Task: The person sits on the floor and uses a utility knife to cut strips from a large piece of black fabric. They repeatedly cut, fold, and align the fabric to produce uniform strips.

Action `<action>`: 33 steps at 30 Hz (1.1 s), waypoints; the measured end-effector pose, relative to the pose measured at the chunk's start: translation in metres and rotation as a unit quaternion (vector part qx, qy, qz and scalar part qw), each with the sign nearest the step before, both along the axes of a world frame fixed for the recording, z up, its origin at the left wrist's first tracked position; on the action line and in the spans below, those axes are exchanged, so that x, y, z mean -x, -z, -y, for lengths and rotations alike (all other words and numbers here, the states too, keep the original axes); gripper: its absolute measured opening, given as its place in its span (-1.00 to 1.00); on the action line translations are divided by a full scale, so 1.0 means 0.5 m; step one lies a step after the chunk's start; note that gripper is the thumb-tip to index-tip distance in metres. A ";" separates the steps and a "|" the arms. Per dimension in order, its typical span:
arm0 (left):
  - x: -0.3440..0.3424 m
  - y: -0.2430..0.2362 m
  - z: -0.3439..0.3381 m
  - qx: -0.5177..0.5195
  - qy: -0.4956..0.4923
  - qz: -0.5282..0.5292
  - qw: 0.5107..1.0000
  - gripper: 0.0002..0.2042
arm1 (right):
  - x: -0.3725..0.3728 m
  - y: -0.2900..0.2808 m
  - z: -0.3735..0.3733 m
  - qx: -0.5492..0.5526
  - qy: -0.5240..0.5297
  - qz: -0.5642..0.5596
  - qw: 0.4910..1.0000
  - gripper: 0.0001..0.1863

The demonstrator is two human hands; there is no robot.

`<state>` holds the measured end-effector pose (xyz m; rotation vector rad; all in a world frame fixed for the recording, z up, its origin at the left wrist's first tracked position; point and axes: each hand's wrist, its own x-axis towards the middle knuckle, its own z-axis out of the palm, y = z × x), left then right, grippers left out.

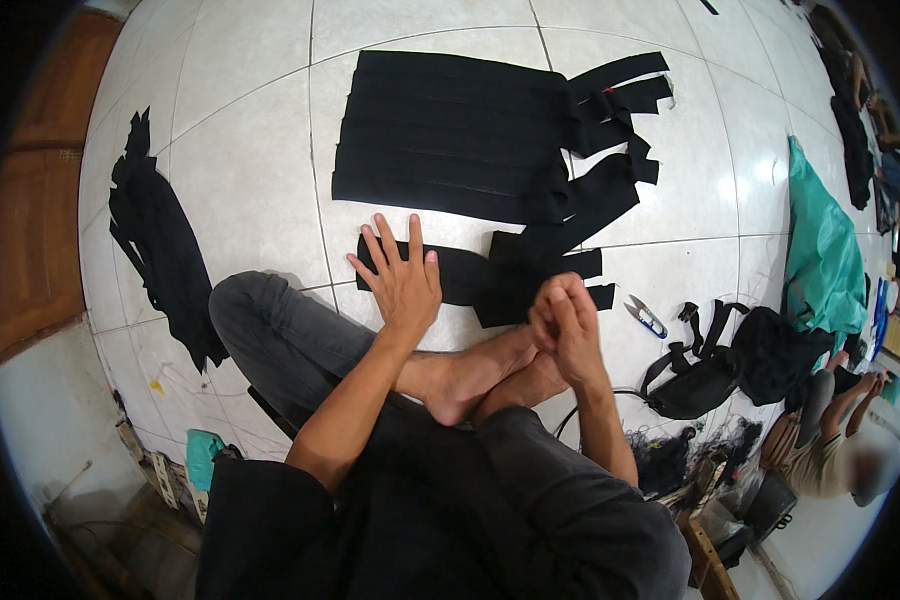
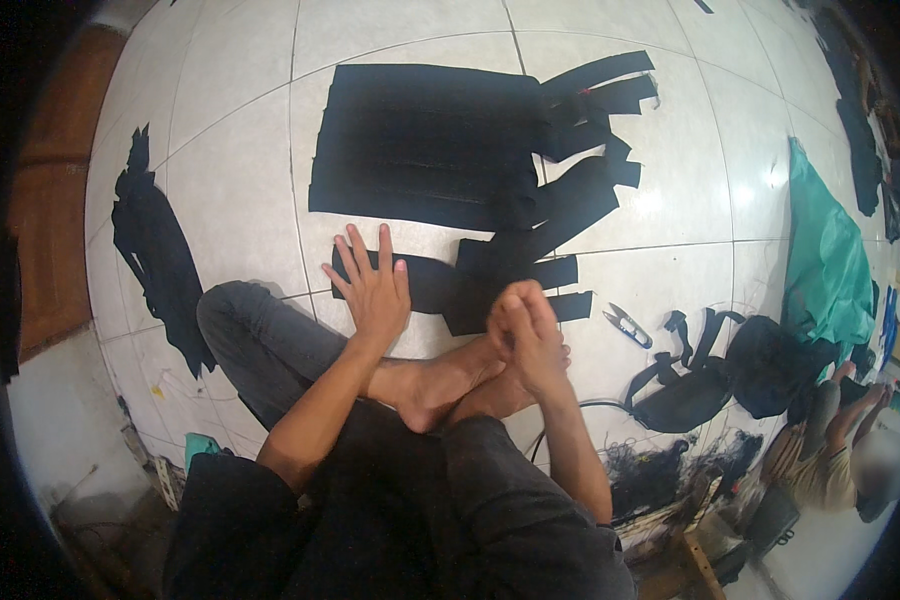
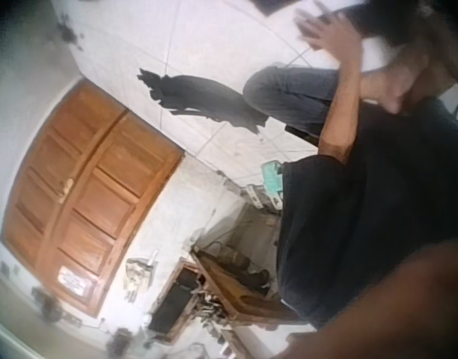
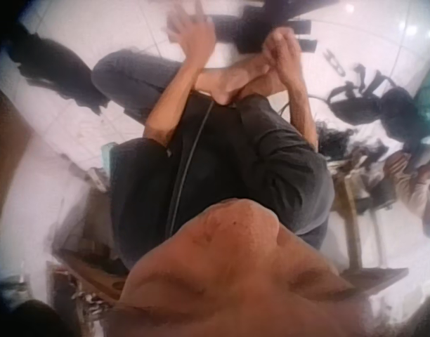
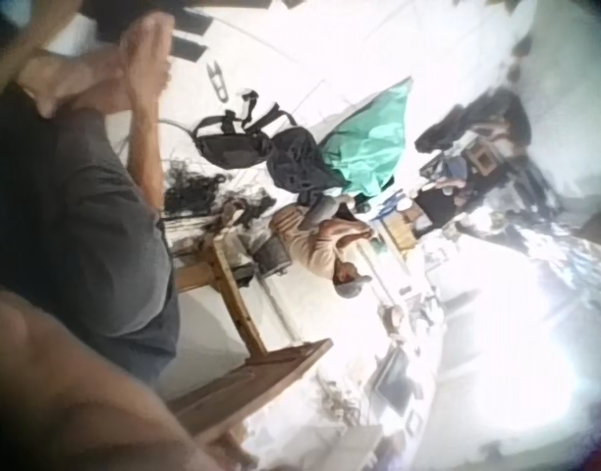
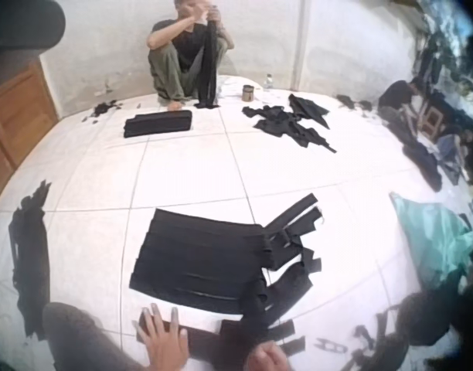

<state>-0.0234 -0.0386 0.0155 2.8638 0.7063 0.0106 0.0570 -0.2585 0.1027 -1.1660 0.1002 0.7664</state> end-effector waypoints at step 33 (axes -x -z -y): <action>-0.014 0.015 -0.056 -0.006 0.034 0.034 0.999 -0.39 | 0.103 -0.135 0.306 0.115 0.028 -0.043 0.992 -0.79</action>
